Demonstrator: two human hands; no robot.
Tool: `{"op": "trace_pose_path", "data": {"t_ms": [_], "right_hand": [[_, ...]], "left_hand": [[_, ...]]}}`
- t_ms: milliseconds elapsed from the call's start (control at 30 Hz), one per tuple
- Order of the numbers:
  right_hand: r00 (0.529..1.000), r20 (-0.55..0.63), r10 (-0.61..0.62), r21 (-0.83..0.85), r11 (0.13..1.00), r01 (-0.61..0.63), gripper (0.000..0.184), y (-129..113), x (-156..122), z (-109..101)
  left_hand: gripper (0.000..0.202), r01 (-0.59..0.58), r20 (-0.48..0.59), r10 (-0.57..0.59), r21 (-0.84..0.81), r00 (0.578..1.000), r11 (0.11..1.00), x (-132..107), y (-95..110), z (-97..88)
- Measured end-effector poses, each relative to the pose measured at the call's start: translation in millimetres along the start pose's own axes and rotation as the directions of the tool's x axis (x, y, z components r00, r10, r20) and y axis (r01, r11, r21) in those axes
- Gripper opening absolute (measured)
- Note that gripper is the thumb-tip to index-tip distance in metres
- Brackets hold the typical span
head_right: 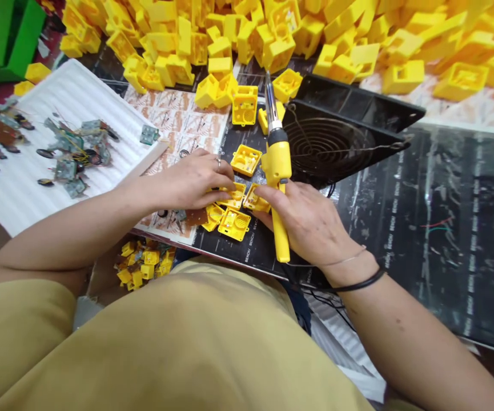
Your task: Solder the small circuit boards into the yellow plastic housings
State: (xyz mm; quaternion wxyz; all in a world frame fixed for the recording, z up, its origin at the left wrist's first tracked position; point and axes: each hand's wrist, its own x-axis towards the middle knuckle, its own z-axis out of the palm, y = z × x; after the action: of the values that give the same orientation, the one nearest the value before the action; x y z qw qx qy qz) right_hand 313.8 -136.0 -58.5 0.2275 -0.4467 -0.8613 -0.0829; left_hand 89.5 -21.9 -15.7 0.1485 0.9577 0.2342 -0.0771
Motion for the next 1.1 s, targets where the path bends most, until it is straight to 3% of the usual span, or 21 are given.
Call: {"op": "trace_pose_path", "data": {"t_ms": [100,200,233,300,400,467,600,700,800,867,967,1033,1100], "right_hand": [[0.999,-0.046,-0.002,0.087,0.996,0.006,0.031,-3.8,-5.7,-2.5],[0.995,-0.065,0.074,0.141,0.988,-0.064,0.045,-3.7,-17.8,-6.9],[0.993,-0.062,0.098,0.152,0.985,-0.087,0.049,-3.4,-21.3,-8.1],[0.991,-0.056,0.121,0.171,0.979,-0.110,0.051,-3.5,-23.6,-9.3],[0.995,-0.056,0.080,0.191,0.979,-0.068,0.042,-7.3,-12.0,-6.2],[0.996,-0.079,0.049,0.196,0.980,-0.032,0.037,-11.7,3.4,0.1],[0.999,-0.037,-0.008,0.195,0.981,0.015,0.031,-18.4,32.0,17.5],[0.999,0.043,-0.009,0.213,0.977,0.000,0.031,-18.1,39.5,25.6],[0.998,0.048,0.035,0.208,0.977,-0.044,0.032,-15.4,38.8,28.4],[0.998,0.029,0.055,0.191,0.980,-0.060,0.032,-15.0,38.2,29.6],[0.998,0.037,0.055,0.187,0.980,-0.061,0.031,-19.3,38.9,29.5],[0.999,0.033,0.041,0.200,0.979,-0.047,0.030,-24.6,39.6,24.5],[0.999,-0.013,0.045,0.211,0.977,-0.041,0.032,-30.1,38.6,13.5]], "left_hand": [[0.032,0.113,-0.200,-0.131,-0.095,0.971,0.989,-17.8,-9.0,-17.2],[0.033,0.299,-0.409,-0.321,-0.118,0.854,0.947,-59.6,-30.4,-36.0],[0.032,0.348,-0.417,-0.351,-0.088,0.838,0.934,-76.5,-37.6,-38.1],[0.029,0.396,-0.354,-0.367,0.011,0.861,0.918,-107.8,-48.5,-32.7],[0.029,0.400,-0.230,-0.368,0.110,0.901,0.910,-132.7,-52.0,-4.9],[0.032,0.430,-0.237,-0.401,0.086,0.885,0.899,-130.7,-47.4,18.4],[0.040,0.452,-0.397,-0.453,-0.101,0.799,0.886,-105.7,-41.4,53.2],[0.030,0.314,-0.537,-0.395,-0.240,0.745,0.918,-94.2,-47.5,62.3],[0.022,0.138,-0.637,-0.296,-0.287,0.711,0.948,-92.1,-52.5,57.5],[0.021,0.013,-0.645,-0.269,-0.372,0.715,0.928,-90.2,-51.0,48.7],[0.024,-0.121,-0.546,-0.289,-0.596,0.786,0.794,-81.3,-43.2,32.1],[0.025,-0.128,-0.442,-0.283,-0.698,0.851,0.705,-71.8,-37.6,21.9],[0.024,-0.065,-0.334,-0.242,-0.696,0.911,0.715,-61.0,-33.0,13.7]]}}
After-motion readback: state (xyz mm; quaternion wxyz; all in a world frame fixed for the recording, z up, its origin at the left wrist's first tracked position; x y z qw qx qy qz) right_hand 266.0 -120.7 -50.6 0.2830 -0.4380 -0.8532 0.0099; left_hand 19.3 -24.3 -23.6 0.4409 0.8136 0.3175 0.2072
